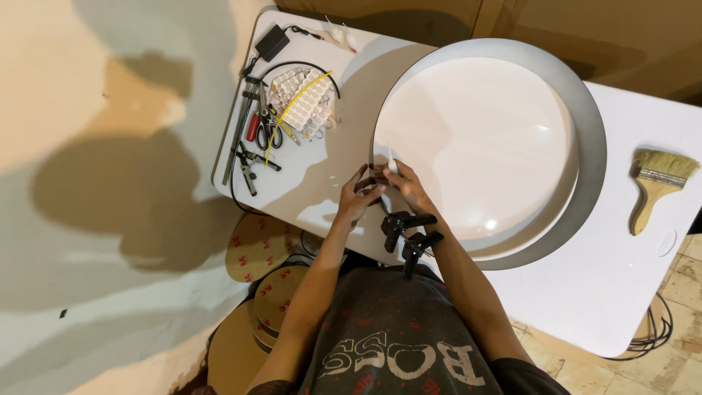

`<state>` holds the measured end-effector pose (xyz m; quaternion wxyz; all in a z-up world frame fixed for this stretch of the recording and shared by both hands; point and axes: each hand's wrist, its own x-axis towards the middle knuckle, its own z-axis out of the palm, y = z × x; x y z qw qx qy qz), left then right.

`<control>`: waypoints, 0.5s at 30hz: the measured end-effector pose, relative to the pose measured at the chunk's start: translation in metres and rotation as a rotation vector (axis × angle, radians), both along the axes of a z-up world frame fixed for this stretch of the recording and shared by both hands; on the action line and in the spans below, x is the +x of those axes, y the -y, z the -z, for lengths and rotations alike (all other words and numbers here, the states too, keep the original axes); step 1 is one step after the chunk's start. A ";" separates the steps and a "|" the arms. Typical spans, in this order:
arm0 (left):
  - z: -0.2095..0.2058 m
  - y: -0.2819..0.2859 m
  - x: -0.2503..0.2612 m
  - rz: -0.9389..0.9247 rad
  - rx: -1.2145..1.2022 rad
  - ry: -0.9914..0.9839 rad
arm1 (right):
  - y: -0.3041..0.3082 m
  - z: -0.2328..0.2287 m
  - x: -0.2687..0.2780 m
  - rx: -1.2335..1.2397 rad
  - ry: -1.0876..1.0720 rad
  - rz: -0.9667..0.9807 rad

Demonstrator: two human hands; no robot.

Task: The person secures a circular metal frame onto a white circular base using clamps. They then apply a white adhesive or sealant along the inner edge of the frame using a small tube, working their way around the circumference.

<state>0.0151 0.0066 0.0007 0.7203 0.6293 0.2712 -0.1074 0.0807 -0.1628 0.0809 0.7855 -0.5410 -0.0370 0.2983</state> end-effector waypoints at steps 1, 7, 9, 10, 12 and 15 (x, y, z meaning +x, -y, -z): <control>-0.004 0.001 0.000 0.001 0.001 0.000 | -0.001 0.004 0.000 0.001 0.000 0.001; -0.008 0.002 0.001 -0.003 -0.001 0.006 | -0.005 0.020 0.001 0.014 0.010 0.008; -0.018 0.003 0.003 0.015 0.011 0.018 | -0.003 0.009 0.002 0.012 0.012 0.011; -0.016 0.002 0.003 0.015 0.011 0.019 | -0.004 0.011 0.002 0.012 0.012 0.011; -0.011 0.001 0.002 0.012 -0.002 0.025 | -0.005 0.016 0.001 0.031 0.024 0.019; -0.003 -0.002 0.003 0.010 0.005 0.024 | -0.007 0.039 0.005 0.020 0.034 0.013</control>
